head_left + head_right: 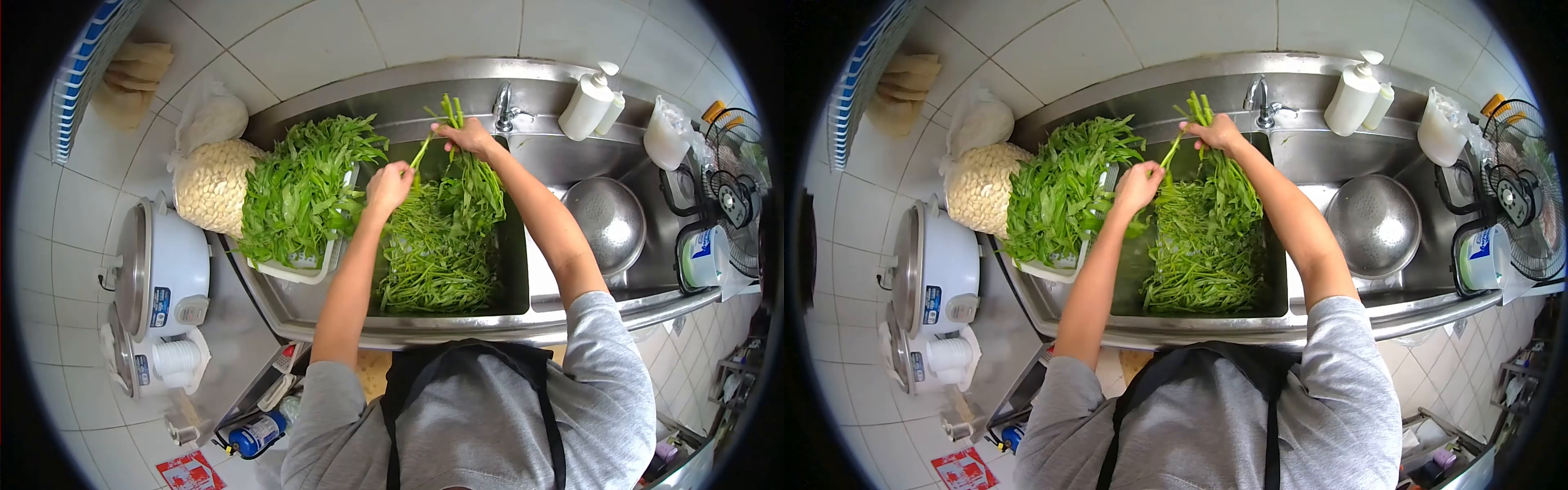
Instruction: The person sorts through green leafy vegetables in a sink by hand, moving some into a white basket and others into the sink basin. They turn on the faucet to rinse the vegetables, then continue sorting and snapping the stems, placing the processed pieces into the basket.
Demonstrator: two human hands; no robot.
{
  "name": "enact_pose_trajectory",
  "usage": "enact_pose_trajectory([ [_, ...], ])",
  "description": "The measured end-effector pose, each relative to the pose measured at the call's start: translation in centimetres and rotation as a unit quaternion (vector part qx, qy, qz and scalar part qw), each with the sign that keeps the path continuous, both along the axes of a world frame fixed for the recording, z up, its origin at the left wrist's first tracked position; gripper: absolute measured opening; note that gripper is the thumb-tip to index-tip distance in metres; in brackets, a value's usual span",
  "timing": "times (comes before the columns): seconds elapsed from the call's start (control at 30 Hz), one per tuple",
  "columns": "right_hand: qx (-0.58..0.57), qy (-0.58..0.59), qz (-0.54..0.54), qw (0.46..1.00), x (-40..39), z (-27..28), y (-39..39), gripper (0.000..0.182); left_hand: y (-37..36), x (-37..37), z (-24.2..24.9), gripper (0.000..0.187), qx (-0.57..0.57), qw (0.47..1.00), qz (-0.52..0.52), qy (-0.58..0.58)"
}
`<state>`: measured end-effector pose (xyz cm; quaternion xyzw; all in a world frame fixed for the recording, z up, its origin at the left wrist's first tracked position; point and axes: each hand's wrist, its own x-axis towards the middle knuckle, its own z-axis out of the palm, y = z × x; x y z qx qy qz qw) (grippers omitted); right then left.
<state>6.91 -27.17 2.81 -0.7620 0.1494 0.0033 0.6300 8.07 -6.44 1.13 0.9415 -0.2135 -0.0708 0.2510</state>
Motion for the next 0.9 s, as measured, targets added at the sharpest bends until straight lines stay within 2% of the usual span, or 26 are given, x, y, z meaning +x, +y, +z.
enact_pose_trajectory([
  [0.1,0.042,0.051,-0.001,0.998,0.4,-1.1,-2.2,0.034,3.5,-1.1,-0.7,0.022,0.122,0.991,-0.025,0.057],
  [0.2,0.106,0.027,0.044,0.993,-0.6,-0.6,-3.0,0.034,5.8,-2.4,-2.6,0.022,0.245,0.946,-0.12,0.174],
  [0.23,0.146,0.018,0.072,0.987,-0.8,-0.1,-3.1,0.035,5.9,-2.7,-3.1,0.022,0.242,0.947,-0.118,0.174],
  [0.3,0.15,0.041,0.105,0.982,-1.1,0.7,-2.9,0.038,5.0,-3.9,-3.6,0.026,0.167,0.979,-0.077,0.083],
  [0.4,0.199,0.043,0.17,0.964,-1.8,1.4,-1.7,0.046,1.5,-4.8,-1.0,0.031,-0.027,0.994,-0.083,0.063],
  [0.5,0.256,0.035,0.173,0.95,-1.9,1.8,0.0,0.044,-1.2,-5.2,0.6,0.031,-0.083,0.992,-0.07,0.061],
  [0.57,0.245,0.028,0.193,0.95,-1.9,2.1,0.2,0.047,-1.4,-5.0,1.0,0.031,-0.07,0.993,-0.065,0.063],
  [0.63,0.164,0.018,0.165,0.972,-2.6,3.0,0.4,0.046,-0.9,-4.5,0.8,0.031,-0.114,0.988,-0.089,0.055],
  [0.7,0.143,-0.014,0.173,0.974,-3.1,2.9,-0.2,0.046,0.1,-3.4,0.4,0.032,-0.126,0.977,-0.119,0.126],
  [0.77,0.013,0.023,0.197,0.98,-3.6,3.4,-0.9,0.047,0.9,-2.0,-1.5,0.031,-0.222,0.947,-0.166,0.165],
  [0.8,0.003,0.007,0.153,0.988,-3.6,2.7,-0.8,0.048,1.3,-2.0,-0.5,0.031,-0.221,0.947,-0.167,0.163],
  [0.9,-0.04,0.037,0.161,0.985,-3.7,2.7,-1.0,0.049,1.8,-2.7,2.2,0.031,-0.156,0.949,-0.158,0.225],
])
